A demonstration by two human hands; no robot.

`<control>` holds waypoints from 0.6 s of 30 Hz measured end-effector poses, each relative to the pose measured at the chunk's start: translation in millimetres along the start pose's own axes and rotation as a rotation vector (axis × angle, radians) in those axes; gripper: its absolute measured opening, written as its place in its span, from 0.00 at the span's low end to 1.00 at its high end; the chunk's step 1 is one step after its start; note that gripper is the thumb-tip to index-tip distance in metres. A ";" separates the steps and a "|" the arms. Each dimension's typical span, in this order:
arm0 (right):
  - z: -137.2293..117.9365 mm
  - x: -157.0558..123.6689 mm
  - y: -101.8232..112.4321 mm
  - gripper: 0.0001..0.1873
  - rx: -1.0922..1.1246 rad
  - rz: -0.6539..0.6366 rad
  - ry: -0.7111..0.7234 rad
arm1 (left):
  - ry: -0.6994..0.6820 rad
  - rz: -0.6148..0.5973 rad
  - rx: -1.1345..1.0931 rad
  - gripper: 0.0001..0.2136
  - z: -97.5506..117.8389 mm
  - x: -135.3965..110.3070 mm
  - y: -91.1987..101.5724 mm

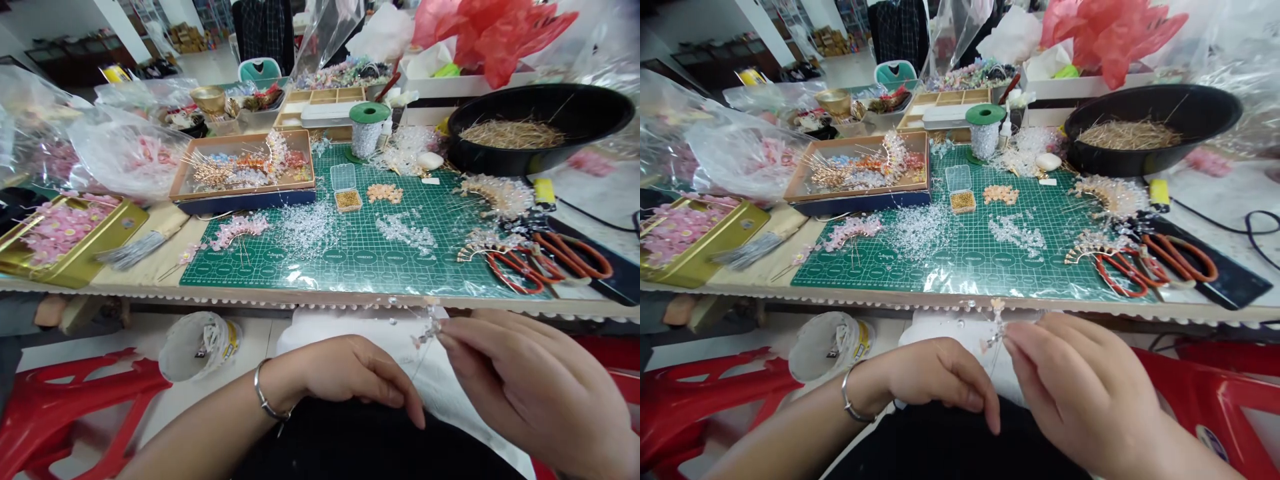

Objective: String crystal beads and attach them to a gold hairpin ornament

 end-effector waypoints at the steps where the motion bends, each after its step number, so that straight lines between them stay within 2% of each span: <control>1: 2.0 0.9 0.4 0.05 -0.008 0.026 -0.025 | -0.019 0.010 -0.032 0.07 0.9 -4.6 -0.8; 6: 4.9 -0.5 -2.6 0.06 -0.017 0.090 -0.127 | -0.154 0.132 -0.127 0.12 4.4 -23.4 -8.3; 10: -2.4 -3.1 -9.8 0.04 0.040 0.114 -0.239 | -0.134 0.134 -0.070 0.13 2.4 -23.2 -16.7; 12: -4.9 -2.5 -12.8 0.04 0.177 0.078 -0.361 | -0.103 0.186 0.015 0.12 -2.6 -17.9 -17.1; 16: -1.8 -1.2 -15.6 0.08 0.642 -0.059 -0.640 | -0.020 0.455 0.123 0.12 -14.1 -9.8 -8.4; 18: 0.6 -3.1 -14.2 0.10 0.763 -0.061 -0.701 | -0.005 0.464 0.149 0.12 -14.3 -11.0 -3.7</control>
Point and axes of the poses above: each hand's wrist, its own x-axis towards the middle knuckle, its own y-axis out of the back of the hand, z = x × y, the point moved 1 cm from there along x, towards the middle knuckle, and after that the axes turned 9 degrees about -y, right-handed, at the moved point
